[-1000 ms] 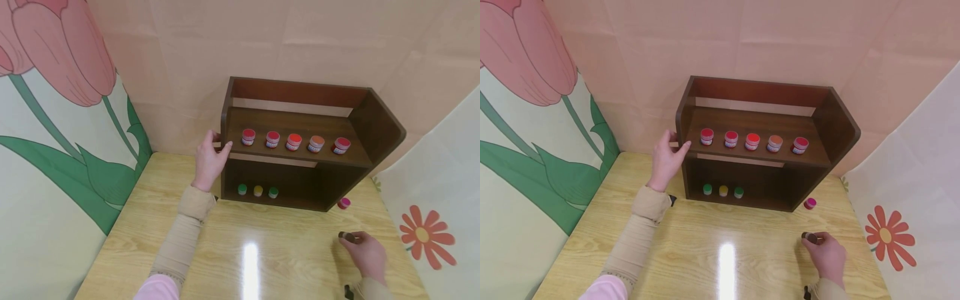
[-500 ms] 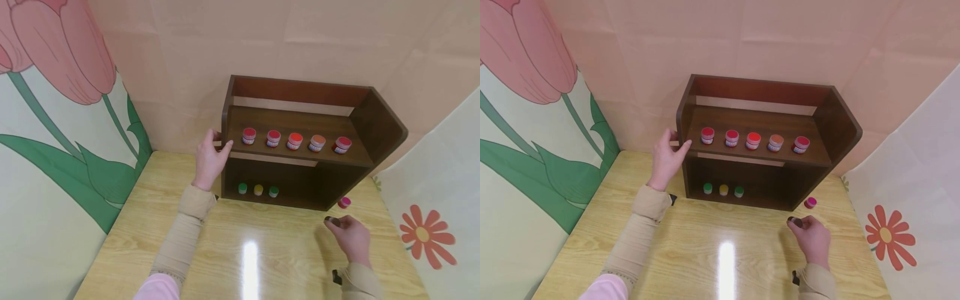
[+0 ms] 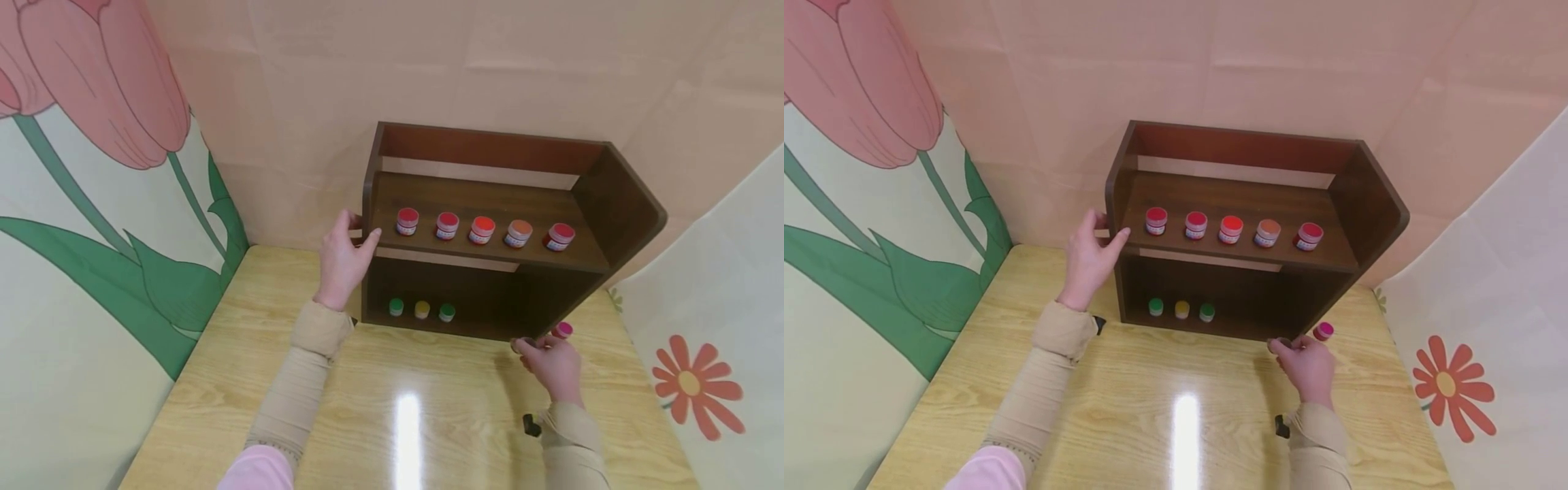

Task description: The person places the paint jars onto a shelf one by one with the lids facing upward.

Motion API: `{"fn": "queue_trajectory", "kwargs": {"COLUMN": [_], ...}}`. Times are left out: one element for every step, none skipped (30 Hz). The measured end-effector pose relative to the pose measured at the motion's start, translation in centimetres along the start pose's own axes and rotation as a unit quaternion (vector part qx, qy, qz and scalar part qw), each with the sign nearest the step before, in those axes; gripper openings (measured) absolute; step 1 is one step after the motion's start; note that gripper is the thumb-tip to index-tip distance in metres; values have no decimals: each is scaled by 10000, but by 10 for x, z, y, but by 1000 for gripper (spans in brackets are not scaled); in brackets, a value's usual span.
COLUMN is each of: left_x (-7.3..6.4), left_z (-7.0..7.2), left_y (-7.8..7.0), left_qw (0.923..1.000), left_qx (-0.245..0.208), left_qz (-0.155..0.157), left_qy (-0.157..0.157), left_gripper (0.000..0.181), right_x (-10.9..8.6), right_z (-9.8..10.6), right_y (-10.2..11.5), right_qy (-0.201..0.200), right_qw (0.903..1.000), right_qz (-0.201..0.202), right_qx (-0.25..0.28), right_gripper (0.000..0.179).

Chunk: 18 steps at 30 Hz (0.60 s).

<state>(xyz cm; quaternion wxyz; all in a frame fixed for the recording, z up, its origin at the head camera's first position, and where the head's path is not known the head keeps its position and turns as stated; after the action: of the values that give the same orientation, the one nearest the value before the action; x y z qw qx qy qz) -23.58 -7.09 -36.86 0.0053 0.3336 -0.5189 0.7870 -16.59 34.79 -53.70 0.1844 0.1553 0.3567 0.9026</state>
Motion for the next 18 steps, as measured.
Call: {"fn": "queue_trajectory", "kwargs": {"left_x": [0, 0, 0, 0, 0, 0, 0, 0, 0, 0, 0, 0, 0, 0, 1, 1, 1, 1], "left_z": [0, 0, 0, -1, -1, -1, -1, -1, -1, -1, -1, -1, -1, -1, -1, -1, -1, -1], "left_y": [0, 0, 0, 1, 1, 1, 1, 1, 1, 1, 2, 2, 2, 2, 2, 2, 2, 2], "left_qw": [10000, 10000, 10000, 10000, 10000, 10000, 10000, 10000, 10000, 10000, 10000, 10000, 10000, 10000, 10000, 10000, 10000, 10000], "left_qx": [2, 9, 16, 14, 8, -2, -5, -18, -23, -29, -33, -40, -40, -41, -43, -49, -46, -37], "left_qz": [-2, -4, -6, -10, -14, -19, -17, -13, -8, -1, 3, 6, 11, 7, 6, 5, -2, -6], "left_qy": [6, 8, 9, 6, 8, 8, 9, 5, 3, 4, 9, 10, 12, 15, 20, 25, 24, 22], "left_gripper": [30, 30, 30, 30, 30, 30, 29, 29, 29, 29, 29, 29, 29, 29, 29, 28, 28, 29], "right_x": [1, 3, 4, 5, 7, 8, 9, 10, 12, 13, 15, 17, 18, 20, 23, 25, 27, 30], "right_z": [-1, -3, -4, -5, -6, -6, -7, -8, -9, -10, -12, -13, -15, -17, -19, -21, -23, -25], "right_y": [2, 5, 7, 9, 11, 13, 15, 17, 19, 21, 23, 25, 28, 30, 31, 33, 34, 36], "right_qy": [-3, 5, -1, 25, 59, 101, 154, 190, 212, 249, 259, 262, 287, 322, 375, 424, 508, 585], "right_qw": [10000, 9999, 9997, 9994, 9991, 9988, 9986, 9982, 9978, 9975, 9972, 9965, 9961, 9959, 9956, 9953, 9948, 9944], "right_qz": [46, 99, 185, 256, 318, 356, 382, 415, 459, 480, 511, 555, 590, 601, 616, 606, 584, 557], "right_qx": [-41, -91, -186, -243, -277, -315, -336, -385, -438, -453, -490, -560, -584, -590, -597, -622, -654, -683], "right_gripper": [40, 41, 42, 43, 43, 44, 45, 46, 47, 47, 47, 47, 48, 48, 48, 49, 49, 50]}}
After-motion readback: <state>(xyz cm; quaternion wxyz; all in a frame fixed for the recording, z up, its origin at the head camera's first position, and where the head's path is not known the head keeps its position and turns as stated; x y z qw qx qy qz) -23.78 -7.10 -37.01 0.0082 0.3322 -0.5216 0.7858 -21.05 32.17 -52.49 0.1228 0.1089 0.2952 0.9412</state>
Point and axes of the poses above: each hand's wrist, its own x-axis towards the middle knuckle, its own z-axis out of the back of the hand, y = z × x, the point moved 2 cm from there along x, towards the middle knuckle, and after that the axes turned 11 degrees about -y, right-handed, at the moved point
